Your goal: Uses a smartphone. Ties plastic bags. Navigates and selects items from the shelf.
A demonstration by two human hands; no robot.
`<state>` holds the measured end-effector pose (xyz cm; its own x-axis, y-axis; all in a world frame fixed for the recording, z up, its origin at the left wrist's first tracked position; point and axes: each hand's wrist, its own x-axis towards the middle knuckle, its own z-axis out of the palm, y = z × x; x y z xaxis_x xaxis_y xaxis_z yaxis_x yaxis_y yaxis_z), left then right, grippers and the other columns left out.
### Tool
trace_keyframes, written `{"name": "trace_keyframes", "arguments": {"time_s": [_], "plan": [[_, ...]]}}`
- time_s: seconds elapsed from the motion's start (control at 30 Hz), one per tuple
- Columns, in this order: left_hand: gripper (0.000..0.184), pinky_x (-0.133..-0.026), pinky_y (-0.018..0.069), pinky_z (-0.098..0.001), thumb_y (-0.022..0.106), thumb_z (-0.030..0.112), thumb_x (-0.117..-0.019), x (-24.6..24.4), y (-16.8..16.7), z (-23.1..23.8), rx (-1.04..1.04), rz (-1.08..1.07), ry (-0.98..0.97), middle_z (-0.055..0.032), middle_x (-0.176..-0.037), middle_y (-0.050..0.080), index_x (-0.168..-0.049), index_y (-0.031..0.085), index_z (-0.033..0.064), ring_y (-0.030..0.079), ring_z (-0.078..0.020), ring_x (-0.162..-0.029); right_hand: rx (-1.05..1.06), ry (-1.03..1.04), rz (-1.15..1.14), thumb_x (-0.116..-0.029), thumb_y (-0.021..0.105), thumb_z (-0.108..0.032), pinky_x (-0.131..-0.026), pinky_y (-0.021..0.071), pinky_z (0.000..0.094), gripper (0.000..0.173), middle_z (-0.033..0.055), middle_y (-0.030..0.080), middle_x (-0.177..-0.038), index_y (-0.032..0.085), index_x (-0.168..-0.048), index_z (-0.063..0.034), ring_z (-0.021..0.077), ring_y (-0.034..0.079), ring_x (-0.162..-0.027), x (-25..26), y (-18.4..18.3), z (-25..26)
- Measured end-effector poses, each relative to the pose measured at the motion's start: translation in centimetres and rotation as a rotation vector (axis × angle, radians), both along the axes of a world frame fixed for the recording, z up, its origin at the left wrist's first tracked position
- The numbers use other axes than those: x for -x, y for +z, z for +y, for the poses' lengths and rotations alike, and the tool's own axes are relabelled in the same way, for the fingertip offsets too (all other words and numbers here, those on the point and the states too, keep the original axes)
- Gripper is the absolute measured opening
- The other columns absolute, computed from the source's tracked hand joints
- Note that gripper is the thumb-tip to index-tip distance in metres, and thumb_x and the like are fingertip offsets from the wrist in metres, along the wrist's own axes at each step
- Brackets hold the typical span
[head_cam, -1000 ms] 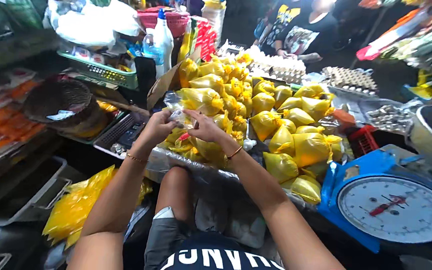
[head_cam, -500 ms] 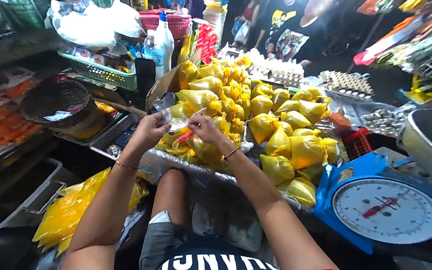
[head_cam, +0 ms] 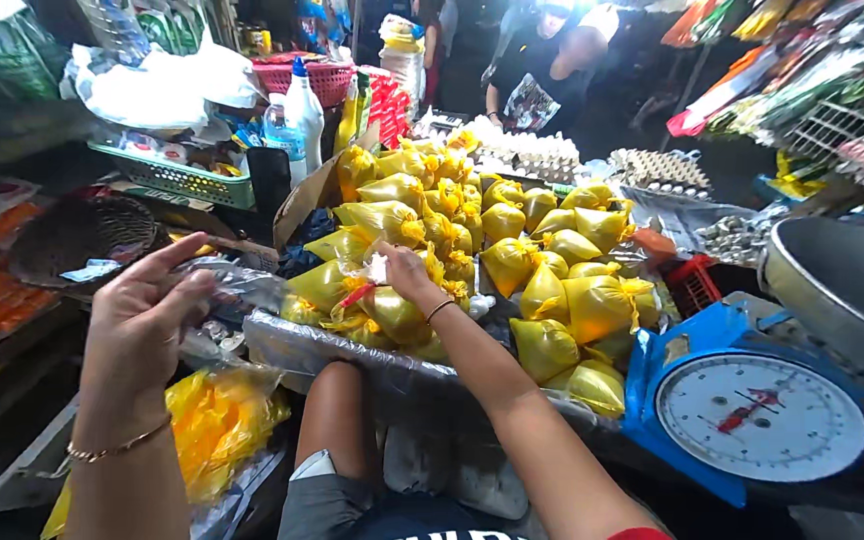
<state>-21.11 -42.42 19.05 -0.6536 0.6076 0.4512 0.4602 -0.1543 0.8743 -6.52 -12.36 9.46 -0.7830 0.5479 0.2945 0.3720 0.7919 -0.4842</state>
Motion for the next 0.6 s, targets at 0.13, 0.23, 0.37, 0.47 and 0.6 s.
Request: {"name": "trace_keyframes", "arguments": {"time_s": [0.13, 0.23, 0.37, 0.47, 0.6], "plan": [[0.039, -0.063, 0.0555, -0.0138, 0.058, 0.018, -0.1011, 0.3, -0.9, -1.9, -0.074, -0.042, -0.012, 0.0099, -0.093, 0.069, -0.140, 0.058, 0.0149, 0.063, 0.0024, -0.067, -0.016, -0.035, -0.120, -0.0818, 0.080, -0.005, -0.087, 0.0561, 0.0604, 0.033, 0.0249, 0.064, -0.117, 0.068, -0.113, -0.0032, 0.0442, 0.064, -0.107, 1.9, -0.1, -1.5], [0.038, -0.060, 0.0553, -0.0135, 0.059, 0.017, -0.0993, 0.1, -2.0, -2.6, -0.104, -0.076, -0.050, 0.0099, -0.088, 0.072, -0.137, 0.062, 0.0163, 0.065, 0.0014, -0.065, 0.034, -0.007, -0.354, -0.0888, 0.074, -0.013, -0.089, 0.0540, 0.0623, 0.028, 0.0265, 0.063, -0.122, 0.068, -0.111, 0.0045, 0.0437, 0.063, -0.112, 4.5, -0.3, -1.6], [0.038, -0.061, 0.0557, -0.0137, 0.056, 0.014, -0.0976, -1.3, -2.5, -2.4, -0.075, -0.146, -0.081, 0.0087, -0.088, 0.071, -0.135, 0.063, 0.0113, 0.065, 0.0005, -0.066, 0.029, 0.105, -0.573, -0.0992, 0.062, -0.020, -0.098, 0.0497, 0.0609, 0.030, 0.0271, 0.062, -0.126, 0.068, -0.110, 0.0078, 0.0432, 0.058, -0.124, 6.1, -0.2, -1.6], [0.037, -0.061, 0.0557, -0.0137, 0.055, 0.011, -0.0971, -2.0, -2.9, -1.8, -0.075, -0.172, -0.148, 0.0096, -0.085, 0.071, -0.133, 0.063, 0.0090, 0.064, 0.0010, -0.064, -0.117, 0.051, -0.653, -0.0962, 0.067, -0.025, -0.111, 0.0384, 0.0607, 0.038, 0.0227, 0.053, -0.144, 0.068, -0.121, 0.0039, 0.0408, 0.044, -0.138, 6.1, -0.3, -1.7], [0.037, -0.056, 0.0519, -0.0113, 0.059, 0.014, -0.0966, -2.5, -3.0, -1.5, -0.056, -0.181, -0.199, 0.0106, -0.080, 0.069, -0.133, 0.065, 0.0126, 0.060, 0.0029, -0.059, -0.061, 0.041, -0.640, -0.0938, 0.070, -0.023, -0.107, 0.0407, 0.0649, 0.034, 0.0250, 0.063, -0.129, 0.070, -0.115, 0.0031, 0.0440, 0.053, -0.128, 6.0, 0.3, -1.7]]}}
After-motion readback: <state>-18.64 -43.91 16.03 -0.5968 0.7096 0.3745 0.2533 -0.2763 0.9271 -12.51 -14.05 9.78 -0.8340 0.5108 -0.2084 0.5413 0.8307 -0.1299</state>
